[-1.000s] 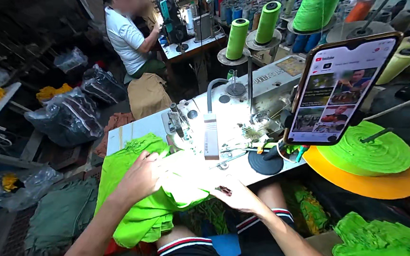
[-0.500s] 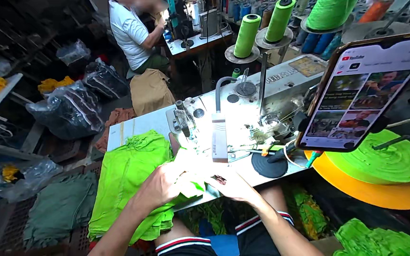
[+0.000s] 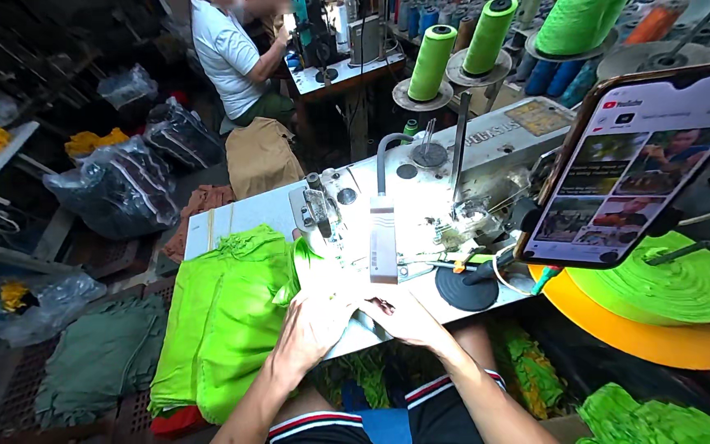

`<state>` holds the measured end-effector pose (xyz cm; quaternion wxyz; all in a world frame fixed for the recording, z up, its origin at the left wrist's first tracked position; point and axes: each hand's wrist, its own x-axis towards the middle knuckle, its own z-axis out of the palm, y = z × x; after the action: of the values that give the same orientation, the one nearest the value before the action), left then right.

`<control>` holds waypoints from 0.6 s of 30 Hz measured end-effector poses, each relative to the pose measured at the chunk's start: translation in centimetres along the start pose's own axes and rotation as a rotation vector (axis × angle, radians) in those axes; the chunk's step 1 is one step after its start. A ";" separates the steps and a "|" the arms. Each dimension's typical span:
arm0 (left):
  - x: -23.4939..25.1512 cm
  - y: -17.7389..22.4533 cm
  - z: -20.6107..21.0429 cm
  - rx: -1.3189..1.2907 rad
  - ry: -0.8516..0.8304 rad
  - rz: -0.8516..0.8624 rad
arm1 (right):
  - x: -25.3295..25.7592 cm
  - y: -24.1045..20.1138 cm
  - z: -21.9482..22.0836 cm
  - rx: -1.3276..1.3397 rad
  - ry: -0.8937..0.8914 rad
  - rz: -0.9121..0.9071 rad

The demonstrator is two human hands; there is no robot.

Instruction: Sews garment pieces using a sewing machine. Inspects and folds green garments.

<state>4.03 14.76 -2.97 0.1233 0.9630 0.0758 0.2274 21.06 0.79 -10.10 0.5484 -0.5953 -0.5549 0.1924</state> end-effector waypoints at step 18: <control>-1.1 0.0 4.3 0.366 0.065 -0.049 | -0.1 1.1 1.0 -0.589 0.132 -0.154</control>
<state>5.03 13.65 -7.11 -0.0510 0.9593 0.1433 0.2379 20.69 1.38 -11.43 0.4001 -0.6962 -0.5932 -0.0578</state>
